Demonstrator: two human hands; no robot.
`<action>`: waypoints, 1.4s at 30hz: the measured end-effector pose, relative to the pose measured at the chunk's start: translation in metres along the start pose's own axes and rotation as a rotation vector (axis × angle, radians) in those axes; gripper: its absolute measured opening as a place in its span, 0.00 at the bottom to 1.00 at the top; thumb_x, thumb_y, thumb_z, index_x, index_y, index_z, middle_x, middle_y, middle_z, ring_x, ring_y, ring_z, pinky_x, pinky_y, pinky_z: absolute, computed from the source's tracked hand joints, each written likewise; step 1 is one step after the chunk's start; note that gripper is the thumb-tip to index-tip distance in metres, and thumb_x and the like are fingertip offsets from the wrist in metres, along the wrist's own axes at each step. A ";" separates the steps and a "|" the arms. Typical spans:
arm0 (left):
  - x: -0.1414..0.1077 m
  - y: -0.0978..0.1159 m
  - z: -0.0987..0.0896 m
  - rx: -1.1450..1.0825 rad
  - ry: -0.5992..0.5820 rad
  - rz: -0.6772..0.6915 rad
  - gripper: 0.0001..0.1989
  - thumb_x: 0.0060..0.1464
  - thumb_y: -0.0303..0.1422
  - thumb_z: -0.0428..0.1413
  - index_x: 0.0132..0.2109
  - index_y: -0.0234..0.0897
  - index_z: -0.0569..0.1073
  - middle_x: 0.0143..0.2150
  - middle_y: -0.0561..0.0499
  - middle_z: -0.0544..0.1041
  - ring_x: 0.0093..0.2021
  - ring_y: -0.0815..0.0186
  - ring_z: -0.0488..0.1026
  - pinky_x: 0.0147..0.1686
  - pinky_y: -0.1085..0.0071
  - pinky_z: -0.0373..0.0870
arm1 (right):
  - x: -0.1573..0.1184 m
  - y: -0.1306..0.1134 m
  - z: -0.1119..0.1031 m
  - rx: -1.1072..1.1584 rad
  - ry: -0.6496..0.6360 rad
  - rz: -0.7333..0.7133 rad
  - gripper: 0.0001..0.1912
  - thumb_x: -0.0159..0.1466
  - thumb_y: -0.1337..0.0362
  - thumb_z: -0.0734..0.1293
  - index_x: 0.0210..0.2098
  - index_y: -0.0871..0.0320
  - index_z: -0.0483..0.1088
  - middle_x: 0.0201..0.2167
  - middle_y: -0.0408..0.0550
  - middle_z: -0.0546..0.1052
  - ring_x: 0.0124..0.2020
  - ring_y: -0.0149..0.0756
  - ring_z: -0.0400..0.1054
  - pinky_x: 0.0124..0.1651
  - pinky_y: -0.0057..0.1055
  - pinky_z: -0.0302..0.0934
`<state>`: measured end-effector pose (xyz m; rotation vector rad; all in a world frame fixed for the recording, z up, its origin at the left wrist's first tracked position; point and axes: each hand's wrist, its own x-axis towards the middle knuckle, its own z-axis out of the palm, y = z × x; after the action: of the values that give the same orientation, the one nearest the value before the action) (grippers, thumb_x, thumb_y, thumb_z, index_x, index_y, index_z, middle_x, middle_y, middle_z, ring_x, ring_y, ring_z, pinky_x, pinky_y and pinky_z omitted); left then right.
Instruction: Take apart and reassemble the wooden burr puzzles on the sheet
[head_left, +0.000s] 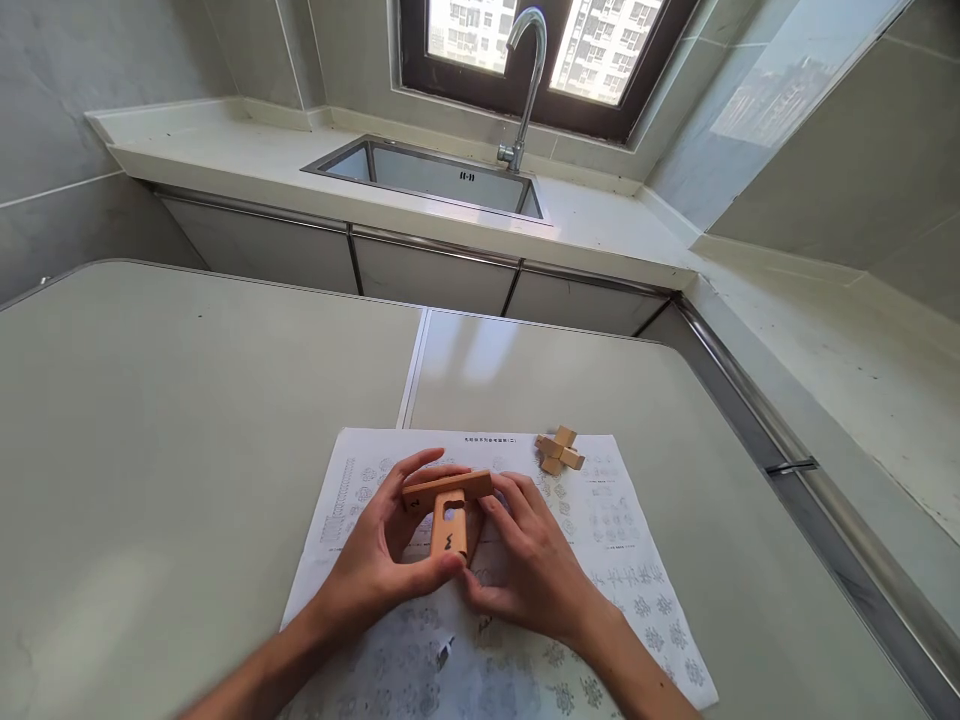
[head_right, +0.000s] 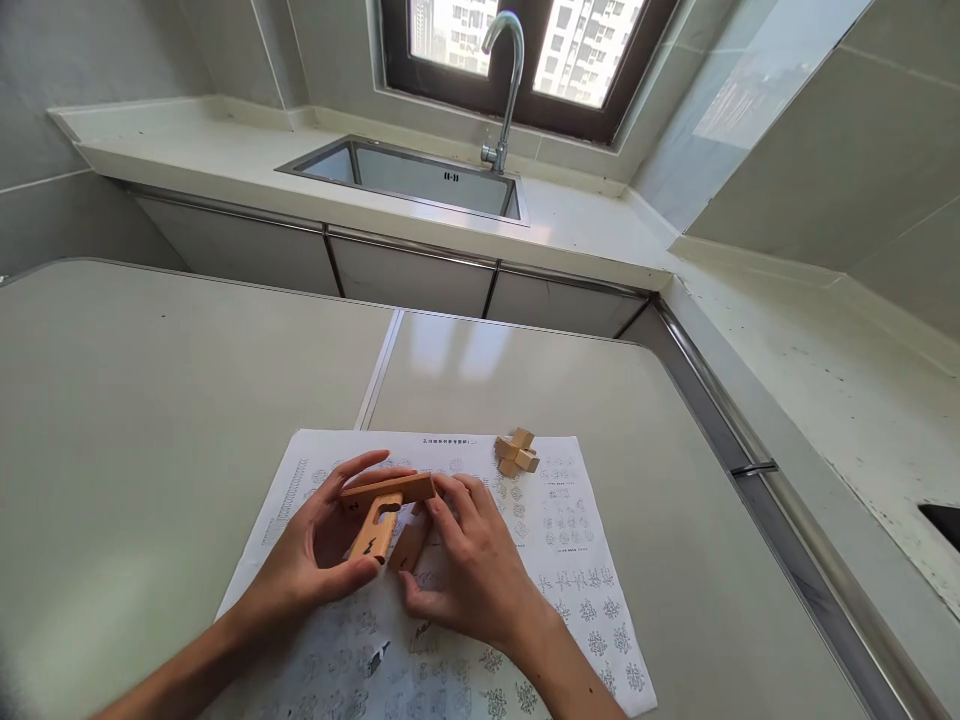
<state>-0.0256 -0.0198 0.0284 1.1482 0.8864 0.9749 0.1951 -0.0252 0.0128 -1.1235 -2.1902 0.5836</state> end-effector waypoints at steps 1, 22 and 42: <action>-0.001 0.000 0.001 0.009 -0.005 0.023 0.45 0.51 0.45 0.73 0.71 0.47 0.62 0.69 0.39 0.72 0.69 0.45 0.71 0.69 0.52 0.69 | 0.000 0.001 0.000 0.013 0.009 0.002 0.41 0.57 0.67 0.76 0.68 0.54 0.62 0.65 0.59 0.69 0.65 0.60 0.60 0.66 0.57 0.65; -0.007 0.001 0.007 0.245 -0.139 0.128 0.46 0.46 0.36 0.77 0.67 0.54 0.62 0.67 0.46 0.70 0.70 0.47 0.67 0.72 0.48 0.63 | -0.003 -0.003 -0.005 0.389 0.318 0.180 0.05 0.75 0.63 0.66 0.42 0.53 0.74 0.34 0.44 0.79 0.34 0.37 0.73 0.38 0.32 0.68; -0.009 -0.003 0.013 0.432 0.180 0.154 0.25 0.64 0.45 0.62 0.62 0.48 0.64 0.61 0.43 0.72 0.61 0.52 0.73 0.62 0.53 0.71 | -0.004 -0.005 -0.002 0.214 0.548 0.068 0.09 0.73 0.73 0.66 0.44 0.52 0.73 0.36 0.45 0.80 0.36 0.38 0.76 0.36 0.32 0.73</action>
<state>-0.0165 -0.0329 0.0289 1.5280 1.2063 1.0537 0.1956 -0.0313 0.0156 -1.0905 -1.5891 0.4571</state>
